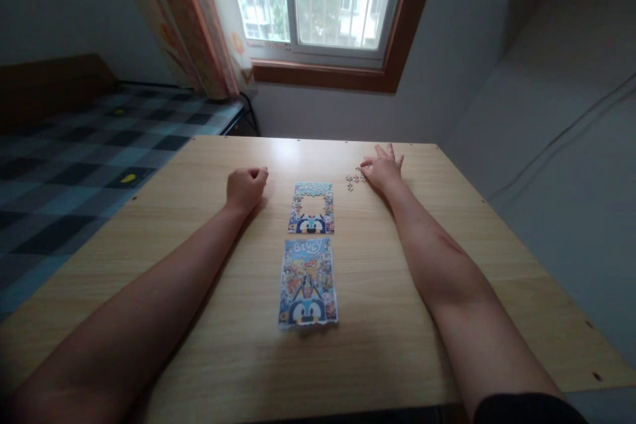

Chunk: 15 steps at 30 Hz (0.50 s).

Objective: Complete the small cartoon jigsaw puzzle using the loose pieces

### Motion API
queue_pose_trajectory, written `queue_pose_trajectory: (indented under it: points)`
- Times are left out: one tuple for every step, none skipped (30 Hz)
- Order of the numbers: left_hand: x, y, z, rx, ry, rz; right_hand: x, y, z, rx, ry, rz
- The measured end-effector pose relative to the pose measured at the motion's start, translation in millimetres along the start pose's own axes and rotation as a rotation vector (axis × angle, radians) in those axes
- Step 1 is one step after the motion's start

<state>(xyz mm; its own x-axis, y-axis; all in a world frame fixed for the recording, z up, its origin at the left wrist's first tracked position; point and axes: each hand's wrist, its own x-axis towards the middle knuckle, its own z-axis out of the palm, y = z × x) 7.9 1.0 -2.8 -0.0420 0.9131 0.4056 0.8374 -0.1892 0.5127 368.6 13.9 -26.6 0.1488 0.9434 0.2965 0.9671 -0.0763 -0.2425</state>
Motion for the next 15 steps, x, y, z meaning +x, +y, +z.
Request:
queue_pose_trajectory:
  points:
    - [0.1, -0.2, 0.1, -0.008, 0.002, 0.002, -0.7, -1.0, -1.3, -0.002, -0.002, -0.005]
    - [0.1, -0.4, 0.2, -0.015, 0.005, 0.004, -1.2, -1.9, -2.4, -0.005, -0.004, -0.008]
    - [0.2, -0.5, 0.3, -0.019, 0.009, 0.007, -1.4, -2.6, -3.4, -0.008, -0.008, -0.009]
    - [0.1, -0.6, 0.3, -0.021, 0.011, 0.009, -1.3, -3.0, -4.1, -0.011, -0.015, -0.008]
    - [0.1, -0.6, 0.3, -0.023, 0.011, 0.010, -0.8, -3.0, -4.5, -0.015, -0.027, -0.004]
    - [0.0, -0.6, 0.3, -0.024, 0.011, 0.011, -0.1, -2.7, -4.6, -0.020, -0.044, 0.002]
    - [-0.1, -0.6, 0.2, -0.026, 0.011, 0.012, 0.9, -2.3, -4.5, -0.026, -0.063, 0.007]
    - [-0.2, -0.5, 0.1, -0.029, 0.012, 0.013, 2.0, -1.6, -4.0, -0.032, -0.082, 0.010]
    - [-0.3, -0.5, 0.0, -0.032, 0.013, 0.014, 3.2, -0.9, -3.4, -0.039, -0.099, 0.010]
    - [-0.4, -0.6, -0.1, -0.036, 0.014, 0.016, 4.4, -0.3, -2.5, -0.046, -0.114, 0.010]
    - [-0.5, -0.8, -0.1, -0.042, 0.015, 0.017, 5.7, 0.2, -1.6, -0.051, -0.125, 0.011]
    - [-0.5, -1.0, -0.1, -0.050, 0.016, 0.019, 6.9, 0.5, -0.8, -0.055, -0.133, 0.013]
    - [-0.5, -1.4, 0.0, -0.060, 0.017, 0.021, 7.9, 0.6, 0.0, -0.057, -0.139, 0.016]
    - [-0.5, -1.8, 0.1, -0.069, 0.019, 0.024, 8.9, 0.4, 0.5, -0.057, -0.145, 0.020]
    - [-0.5, -2.1, 0.3, -0.076, 0.021, 0.027, 9.5, 0.1, 0.7, -0.053, -0.150, 0.025]
